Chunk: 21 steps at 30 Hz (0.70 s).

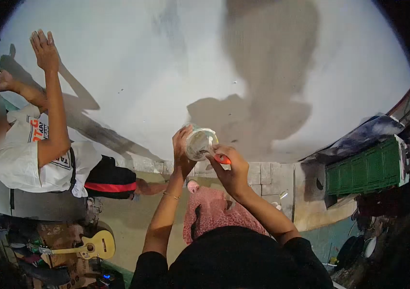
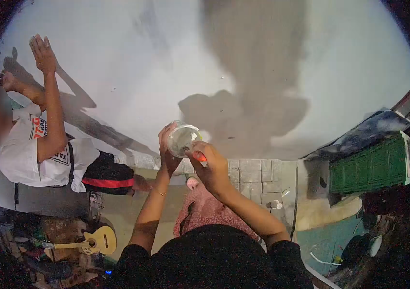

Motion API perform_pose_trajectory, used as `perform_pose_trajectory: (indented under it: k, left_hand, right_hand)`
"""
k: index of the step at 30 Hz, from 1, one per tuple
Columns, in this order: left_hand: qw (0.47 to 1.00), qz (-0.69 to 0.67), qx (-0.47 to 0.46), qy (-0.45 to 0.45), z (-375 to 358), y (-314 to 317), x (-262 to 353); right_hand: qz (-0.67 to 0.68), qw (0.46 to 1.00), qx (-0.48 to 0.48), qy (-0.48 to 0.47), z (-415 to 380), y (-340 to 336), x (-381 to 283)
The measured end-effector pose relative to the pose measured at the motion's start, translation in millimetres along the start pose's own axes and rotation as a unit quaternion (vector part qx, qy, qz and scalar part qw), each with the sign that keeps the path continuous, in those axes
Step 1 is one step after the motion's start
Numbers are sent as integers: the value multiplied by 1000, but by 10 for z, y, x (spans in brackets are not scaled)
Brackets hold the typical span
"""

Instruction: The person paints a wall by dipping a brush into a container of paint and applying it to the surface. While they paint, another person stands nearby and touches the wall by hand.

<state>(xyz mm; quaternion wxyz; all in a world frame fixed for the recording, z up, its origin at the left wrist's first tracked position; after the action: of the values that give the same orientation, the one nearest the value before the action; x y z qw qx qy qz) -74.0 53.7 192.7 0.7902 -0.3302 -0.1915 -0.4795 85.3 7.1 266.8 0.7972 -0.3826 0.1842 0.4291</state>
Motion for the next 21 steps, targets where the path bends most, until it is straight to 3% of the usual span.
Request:
perform_pose_trajectory:
  k: [9,12,14,15,20,21]
  left_hand:
    - [999,24,-34,-6,80,115,-64]
    - [998,6,-26,51,101,121,3]
    - [1000,0,-20,11,102,133,-24]
    - [996,0,-26,-90,69,173,-220]
    - [990,9,-41,-133,15,227,-416]
    - [988,-2,-17,-154,-67,205,-521]
  right_hand:
    - [49,996,15,75,2,-340,150]
    - [73,991,9,108,-53,-344,220]
    - [91,990,13,105,-21,-350,253]
    - [140,982,20,124,-11,-363,331]
    - [254,958,26,131,453,-405,596]
    - [225,971,-9,74,672,-368,558]
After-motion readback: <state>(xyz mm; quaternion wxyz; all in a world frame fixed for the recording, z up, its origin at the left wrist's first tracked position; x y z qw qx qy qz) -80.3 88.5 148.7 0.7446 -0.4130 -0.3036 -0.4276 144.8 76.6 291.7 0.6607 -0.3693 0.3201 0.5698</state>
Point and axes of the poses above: each hand's wrist, its own z-axis towards the middle knuckle, its own y-axis out of the palm, x = y × z, the point moved 10 cm from there along z, towards the middle knuckle, and after that the axes turned 9 degrees about -z, right-handed, at the moved point
